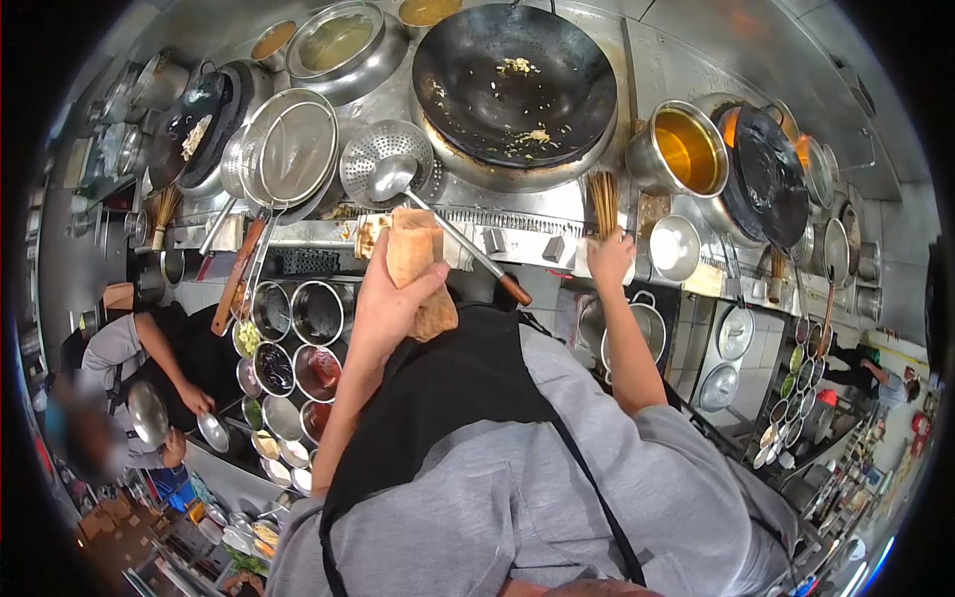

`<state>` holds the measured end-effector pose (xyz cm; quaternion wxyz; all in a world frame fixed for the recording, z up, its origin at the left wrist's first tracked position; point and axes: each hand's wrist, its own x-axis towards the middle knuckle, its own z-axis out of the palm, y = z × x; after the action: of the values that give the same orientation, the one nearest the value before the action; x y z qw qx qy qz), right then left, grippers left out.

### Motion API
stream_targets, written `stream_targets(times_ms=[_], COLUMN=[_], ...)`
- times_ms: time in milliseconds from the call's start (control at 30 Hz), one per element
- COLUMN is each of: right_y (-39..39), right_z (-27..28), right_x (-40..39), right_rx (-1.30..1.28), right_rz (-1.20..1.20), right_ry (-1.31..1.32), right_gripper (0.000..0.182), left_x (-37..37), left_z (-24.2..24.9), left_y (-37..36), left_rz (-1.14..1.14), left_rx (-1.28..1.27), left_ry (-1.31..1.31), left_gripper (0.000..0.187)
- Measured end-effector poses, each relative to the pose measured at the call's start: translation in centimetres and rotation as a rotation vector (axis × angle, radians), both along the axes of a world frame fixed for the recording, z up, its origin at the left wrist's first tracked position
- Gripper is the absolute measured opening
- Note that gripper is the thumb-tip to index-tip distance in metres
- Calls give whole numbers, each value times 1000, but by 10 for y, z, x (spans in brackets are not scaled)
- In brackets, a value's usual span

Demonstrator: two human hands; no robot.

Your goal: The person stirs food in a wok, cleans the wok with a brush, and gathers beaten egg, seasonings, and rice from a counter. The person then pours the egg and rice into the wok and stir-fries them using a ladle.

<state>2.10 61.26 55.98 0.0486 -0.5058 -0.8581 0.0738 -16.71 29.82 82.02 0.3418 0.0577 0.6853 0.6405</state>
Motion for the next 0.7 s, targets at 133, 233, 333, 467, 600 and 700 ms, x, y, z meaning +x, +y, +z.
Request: stream_targets(times_ms=[133, 233, 333, 467, 600, 700], right_y=[32, 41, 27, 62, 157, 248], right_z=[-47, -42, 46, 165, 176, 81], right_x=[33, 43, 11, -82, -218, -288], right_rx=[-203, -546, -932, -843, -262, -151], right_rz=[9, -127, -235, -31, 174, 126], right_ry=[66, 439, 848, 1188, 1227, 649], right_gripper=[59, 51, 45, 42, 60, 70], left_x=[4, -9, -41, -93, -100, -95], left_z=[-20, -20, -50, -120, -146, -150], left_y=[28, 53, 94, 153, 170, 165], left_rz=[-148, -325, -407, -527, -565, -527], left_rx=[-67, -201, -281, -219, -346, -314], left_ry=[201, 387, 639, 876, 736, 743], left_gripper=[61, 56, 54, 43, 40, 38])
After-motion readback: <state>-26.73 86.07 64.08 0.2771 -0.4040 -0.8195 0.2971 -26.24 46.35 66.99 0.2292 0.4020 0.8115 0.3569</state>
